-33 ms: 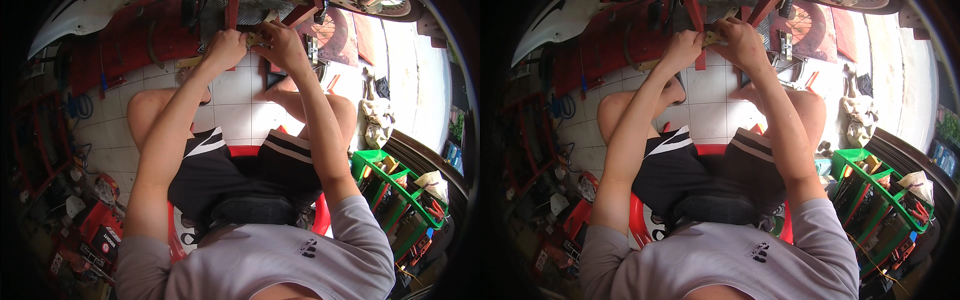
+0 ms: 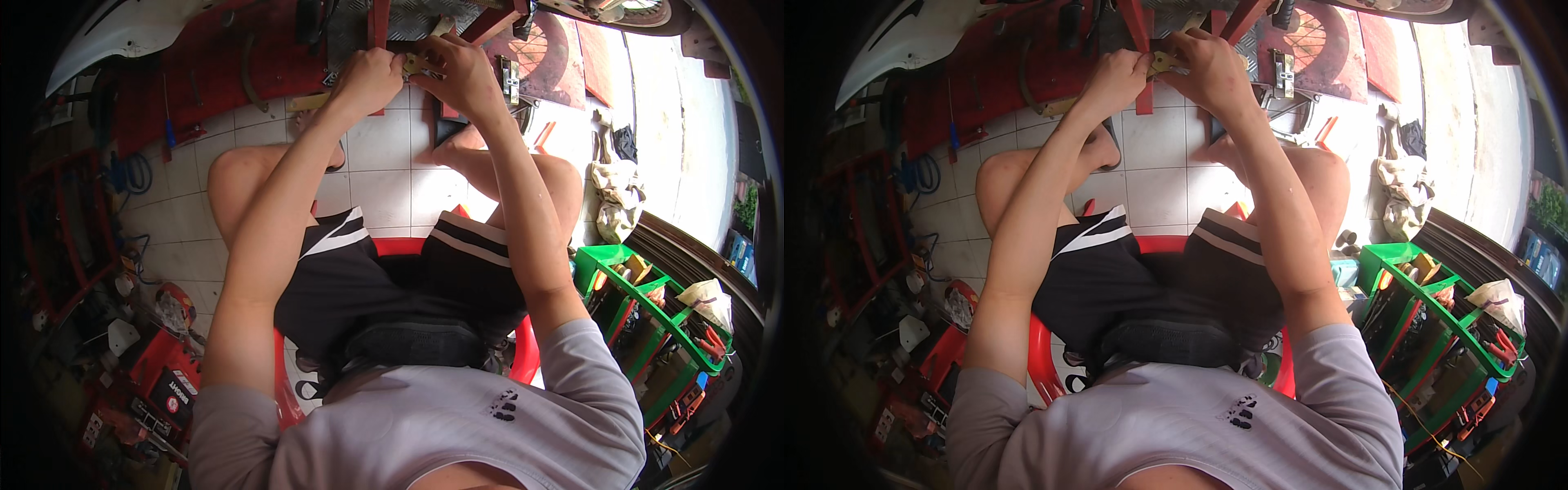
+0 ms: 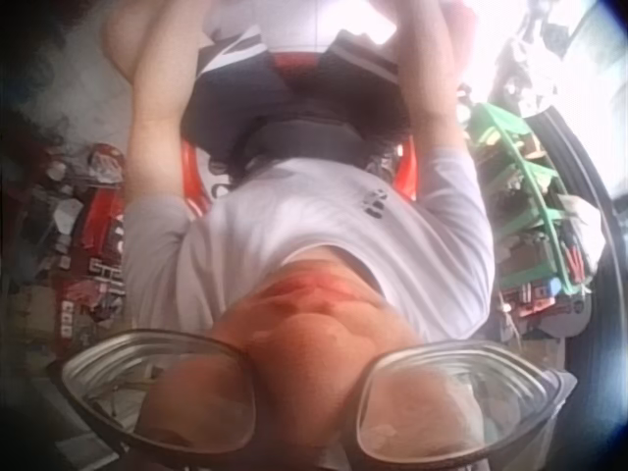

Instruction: The person sits on a low stool and uses both hands to manipulate curved metal brake shoes and small fasteners. They repeatedly align the metal pieces, insert fasteners, and adjust the assembly while working over a red metal stand in a workshop.

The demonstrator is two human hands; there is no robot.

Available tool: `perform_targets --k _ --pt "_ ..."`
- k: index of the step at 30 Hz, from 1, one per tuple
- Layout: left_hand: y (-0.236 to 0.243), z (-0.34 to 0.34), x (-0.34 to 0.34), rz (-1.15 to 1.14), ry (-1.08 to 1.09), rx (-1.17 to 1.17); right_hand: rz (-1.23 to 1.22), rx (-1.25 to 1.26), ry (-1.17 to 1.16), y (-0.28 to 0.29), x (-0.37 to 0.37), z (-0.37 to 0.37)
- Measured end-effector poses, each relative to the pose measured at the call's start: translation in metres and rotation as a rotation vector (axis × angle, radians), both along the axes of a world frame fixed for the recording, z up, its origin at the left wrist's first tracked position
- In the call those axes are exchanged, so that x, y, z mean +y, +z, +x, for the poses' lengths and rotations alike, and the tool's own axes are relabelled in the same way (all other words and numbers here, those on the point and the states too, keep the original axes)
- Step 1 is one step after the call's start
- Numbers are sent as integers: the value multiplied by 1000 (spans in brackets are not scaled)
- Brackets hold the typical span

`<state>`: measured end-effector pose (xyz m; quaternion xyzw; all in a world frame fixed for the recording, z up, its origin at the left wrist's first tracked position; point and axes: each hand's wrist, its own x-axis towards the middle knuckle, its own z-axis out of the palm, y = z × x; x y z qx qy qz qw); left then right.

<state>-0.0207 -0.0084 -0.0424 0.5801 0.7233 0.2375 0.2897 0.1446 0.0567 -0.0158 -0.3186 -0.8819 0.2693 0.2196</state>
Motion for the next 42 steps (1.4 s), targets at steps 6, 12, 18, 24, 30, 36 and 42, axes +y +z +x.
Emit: perform_targets --k 6,12,18,24,30,36,42 --pt "2 1 0 1 -9 -27 7 57 0 0 0 1" --pt "-1 2 0 17 25 -83 -19 84 -28 1 0 0" --pt "-4 1 1 36 36 -111 -4 88 -32 5 -1 1" --pt "-1 3 1 34 45 -142 -7 105 -33 2 1 1" --pt "6 4 0 -90 78 -203 -40 91 -46 0 -2 -1" --pt "-12 -1 3 -212 203 -334 96 113 45 9 -3 0" --pt "-10 6 5 -292 348 -660 -724 -198 34 -28 -14 17"
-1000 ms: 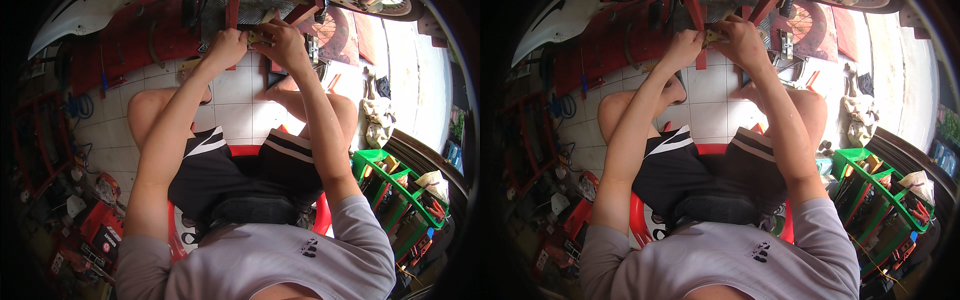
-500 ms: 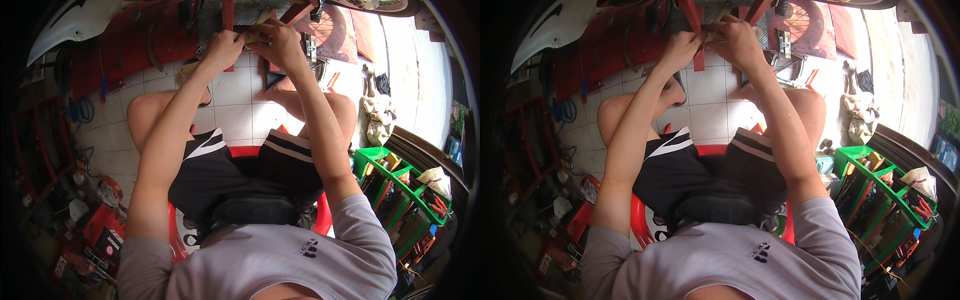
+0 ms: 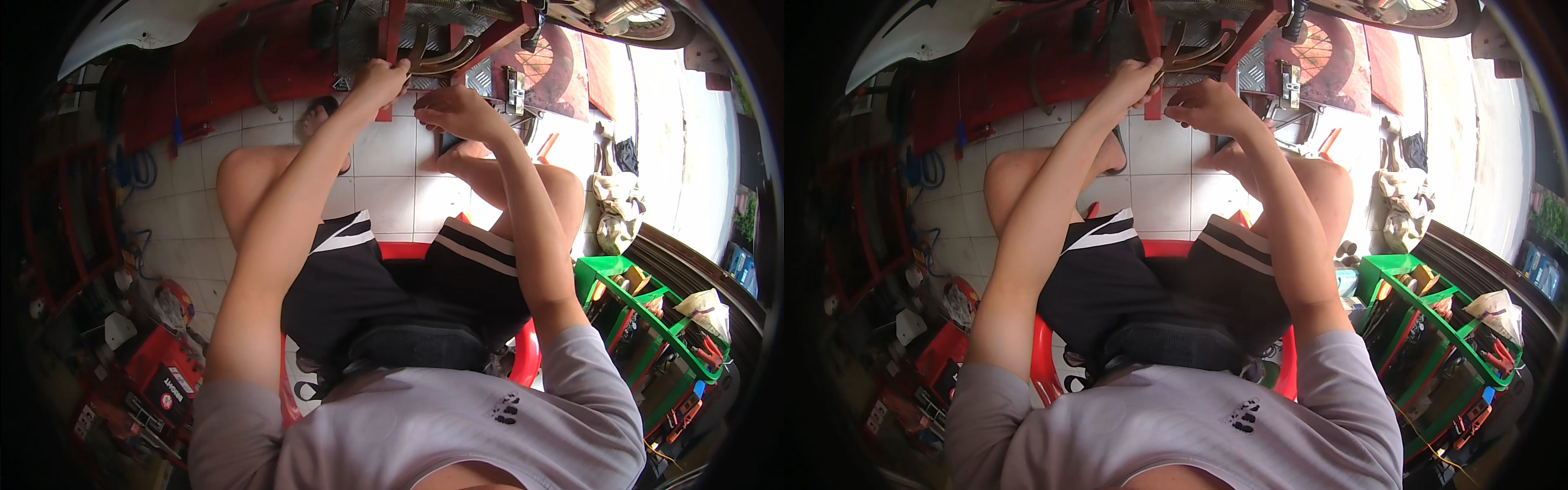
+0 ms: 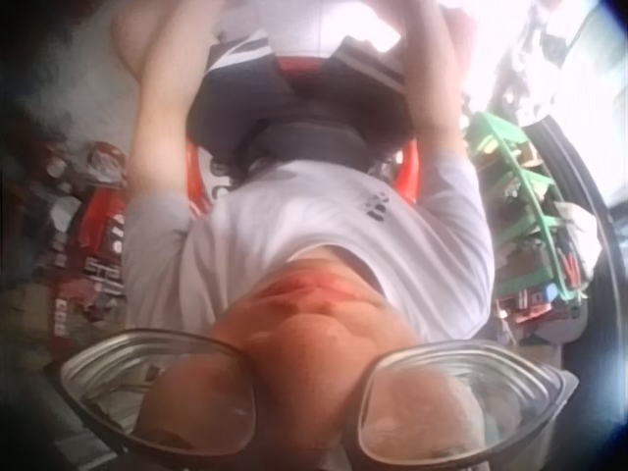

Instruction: The person sits on a low stool and uses both hands to manipulate curved metal brake shoes and small fasteners. They repeatedly align the metal pieces, insert fasteners, and adjust the assembly while working over a red metal stand in a workshop.

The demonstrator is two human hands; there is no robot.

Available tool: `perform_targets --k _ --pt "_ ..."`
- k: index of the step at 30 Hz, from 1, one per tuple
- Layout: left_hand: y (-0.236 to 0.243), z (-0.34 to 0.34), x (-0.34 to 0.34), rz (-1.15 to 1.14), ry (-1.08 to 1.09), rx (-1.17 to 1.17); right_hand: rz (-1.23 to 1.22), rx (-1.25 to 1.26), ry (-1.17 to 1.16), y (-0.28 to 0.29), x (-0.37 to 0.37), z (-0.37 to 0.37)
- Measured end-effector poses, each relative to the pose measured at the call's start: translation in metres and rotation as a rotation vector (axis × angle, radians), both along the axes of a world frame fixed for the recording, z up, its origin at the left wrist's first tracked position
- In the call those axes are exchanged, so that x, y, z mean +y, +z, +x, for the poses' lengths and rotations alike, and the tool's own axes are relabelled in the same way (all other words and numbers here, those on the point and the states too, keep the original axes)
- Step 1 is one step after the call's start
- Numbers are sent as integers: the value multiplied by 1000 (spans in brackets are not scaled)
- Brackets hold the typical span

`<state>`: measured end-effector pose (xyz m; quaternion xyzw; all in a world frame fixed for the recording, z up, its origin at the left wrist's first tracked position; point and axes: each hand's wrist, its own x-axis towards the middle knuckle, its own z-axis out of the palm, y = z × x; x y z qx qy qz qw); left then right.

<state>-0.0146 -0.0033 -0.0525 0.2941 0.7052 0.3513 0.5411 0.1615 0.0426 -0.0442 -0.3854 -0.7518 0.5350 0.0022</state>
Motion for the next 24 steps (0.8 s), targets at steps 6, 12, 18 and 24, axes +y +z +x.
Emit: perform_targets --k 6,12,18,24 --pt "-5 1 1 51 41 108 -665 499 -472 -9 -6 -23" --pt "-6 12 1 136 -49 390 -742 684 -663 -20 5 -20" --pt "-15 19 -1 203 -56 499 -696 622 -717 -23 10 -19" --pt "-23 19 -2 275 -10 340 -652 620 -766 -20 10 -21"
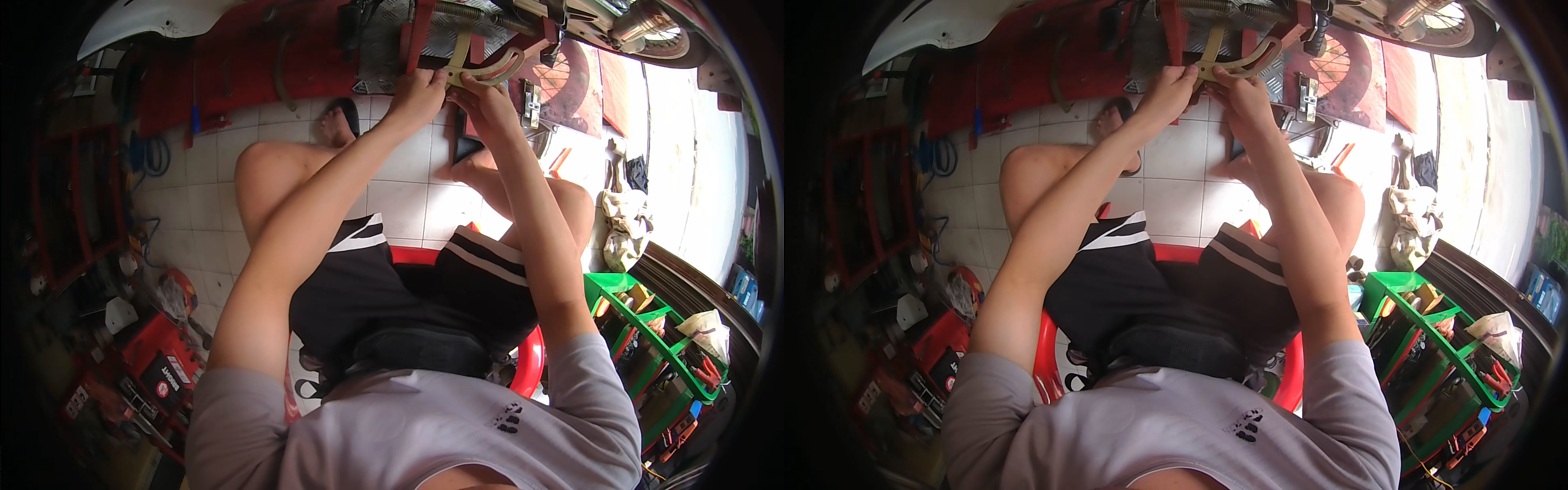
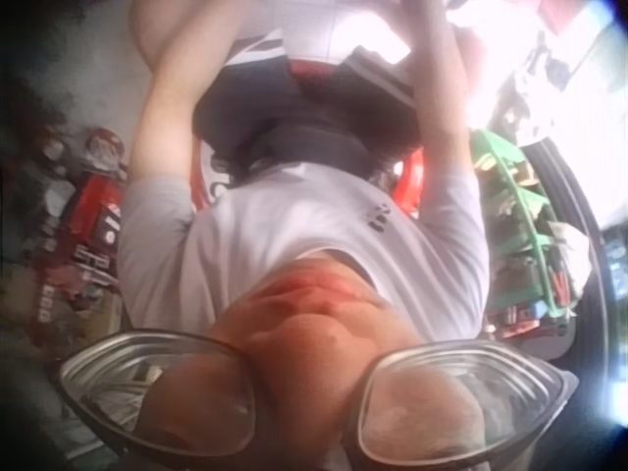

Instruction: The person sits on a low stool and uses both hands to manipulate curved metal brake shoes and small fasteners. They repeatedly align the metal pieces, insert fasteners, and adjust the assembly while working over a red metal stand in a workshop.

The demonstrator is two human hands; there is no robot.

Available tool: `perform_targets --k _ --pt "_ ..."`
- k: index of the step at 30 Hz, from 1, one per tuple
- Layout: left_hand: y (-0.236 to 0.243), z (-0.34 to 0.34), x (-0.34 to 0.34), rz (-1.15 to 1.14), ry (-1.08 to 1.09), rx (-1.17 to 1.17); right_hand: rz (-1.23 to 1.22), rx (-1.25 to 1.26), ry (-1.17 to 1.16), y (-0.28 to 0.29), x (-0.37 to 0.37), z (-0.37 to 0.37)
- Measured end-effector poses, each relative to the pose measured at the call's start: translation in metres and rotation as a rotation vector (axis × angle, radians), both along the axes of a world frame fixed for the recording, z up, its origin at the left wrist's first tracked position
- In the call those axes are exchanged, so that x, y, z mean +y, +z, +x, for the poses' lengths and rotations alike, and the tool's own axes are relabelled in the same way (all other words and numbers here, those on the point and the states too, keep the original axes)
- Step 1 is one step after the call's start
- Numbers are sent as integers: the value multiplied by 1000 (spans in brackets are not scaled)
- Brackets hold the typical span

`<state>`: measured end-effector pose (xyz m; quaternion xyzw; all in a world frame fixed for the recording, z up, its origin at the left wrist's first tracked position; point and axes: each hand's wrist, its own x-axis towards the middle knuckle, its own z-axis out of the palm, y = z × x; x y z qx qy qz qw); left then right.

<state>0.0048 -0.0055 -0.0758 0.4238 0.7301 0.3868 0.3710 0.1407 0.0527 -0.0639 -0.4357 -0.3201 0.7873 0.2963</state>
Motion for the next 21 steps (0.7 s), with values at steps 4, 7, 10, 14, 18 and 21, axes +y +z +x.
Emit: perform_targets --k 4,7,10,14,18,21 --pt "18 3 -2 -52 -3 -440 17 -31 -40 -7 3 6" --pt "21 -1 -2 -157 -19 -475 16 -4 -25 -1 0 4" --pt "20 -2 -3 -138 15 -434 0 -22 -41 2 -2 2" --pt "15 -10 -3 -164 -108 -223 23 -34 -4 -3 0 -1" --pt "41 -29 -6 -307 -378 269 74 -92 95 -13 7 3" --pt "100 -75 -29 -409 -362 441 93 -135 141 -9 5 2"
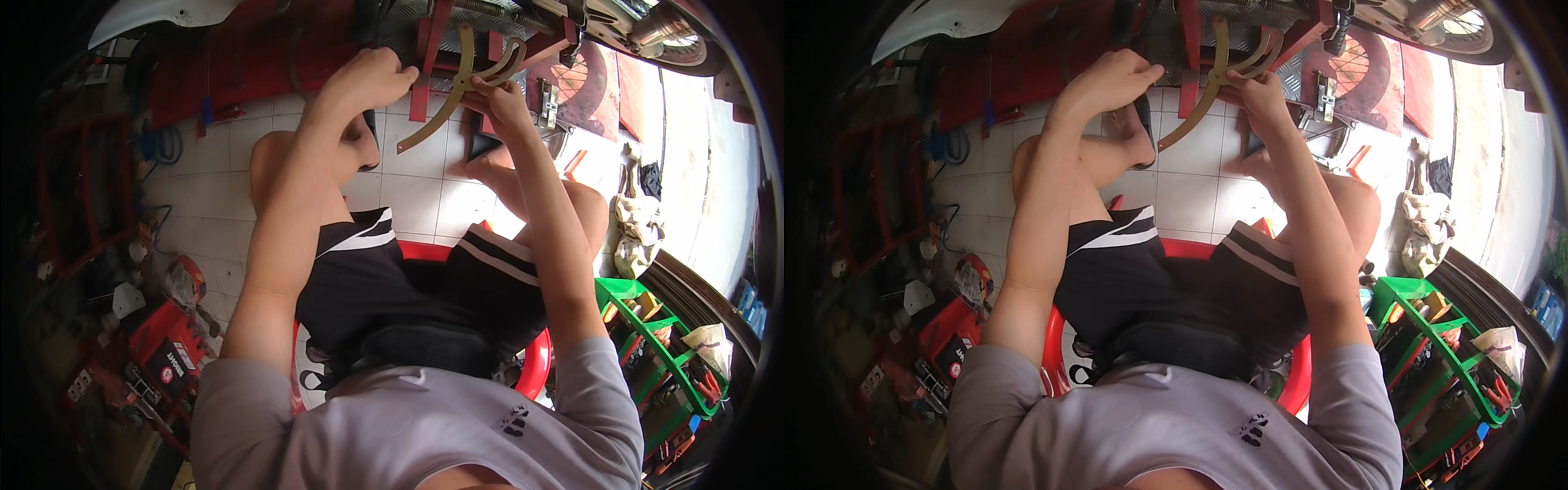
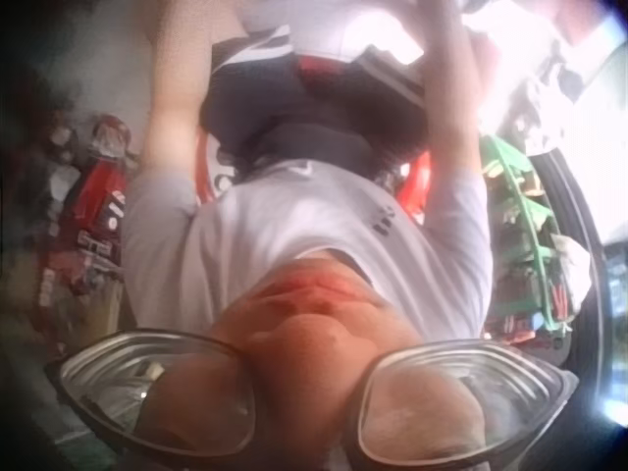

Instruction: The person sits on a low stool and uses both hands to manipulate curved metal brake shoes and small fasteners. They repeatedly align the metal pieces, insert fasteners, and adjust the assembly while working over a red metal stand in a workshop.

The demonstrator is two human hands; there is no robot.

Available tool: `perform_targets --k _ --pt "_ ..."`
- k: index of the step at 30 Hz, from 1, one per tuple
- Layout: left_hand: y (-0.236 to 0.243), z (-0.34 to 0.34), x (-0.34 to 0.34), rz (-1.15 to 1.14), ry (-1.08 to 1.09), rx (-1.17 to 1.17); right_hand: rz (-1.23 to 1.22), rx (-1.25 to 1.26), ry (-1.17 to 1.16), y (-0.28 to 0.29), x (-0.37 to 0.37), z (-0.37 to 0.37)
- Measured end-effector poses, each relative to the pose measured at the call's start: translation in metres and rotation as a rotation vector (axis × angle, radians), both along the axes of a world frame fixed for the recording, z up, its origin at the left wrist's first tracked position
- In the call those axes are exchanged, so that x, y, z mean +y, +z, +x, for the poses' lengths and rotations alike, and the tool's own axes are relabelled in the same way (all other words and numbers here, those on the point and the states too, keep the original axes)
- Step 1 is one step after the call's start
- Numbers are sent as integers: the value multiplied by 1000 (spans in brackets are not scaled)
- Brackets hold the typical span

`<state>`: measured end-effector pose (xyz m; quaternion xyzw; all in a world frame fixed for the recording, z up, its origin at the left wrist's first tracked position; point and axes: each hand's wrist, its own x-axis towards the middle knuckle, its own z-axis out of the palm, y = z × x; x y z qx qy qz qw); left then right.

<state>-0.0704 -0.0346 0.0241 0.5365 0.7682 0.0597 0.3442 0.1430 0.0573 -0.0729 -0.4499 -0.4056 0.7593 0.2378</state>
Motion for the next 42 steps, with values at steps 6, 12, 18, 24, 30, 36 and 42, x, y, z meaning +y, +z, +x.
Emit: perform_targets --k 6,12,18,24,30,36,42 --pt "12 -161 -56 464 592 -233 -9 -55 33 1 4 2" --pt "-161 -175 -12 207 329 -143 -38 -138 71 3 5 5" --pt "-258 -137 4 212 -52 -165 -30 -186 91 3 -1 3" --pt "-283 -103 28 453 -217 9 -13 -196 110 4 -1 7" --pt "-294 -104 31 500 -217 77 -23 -182 103 5 -2 4" --pt "-294 -98 34 511 -240 150 -28 -191 96 7 -3 4" --pt "-297 -90 35 670 -209 152 -20 -198 110 7 -4 4"
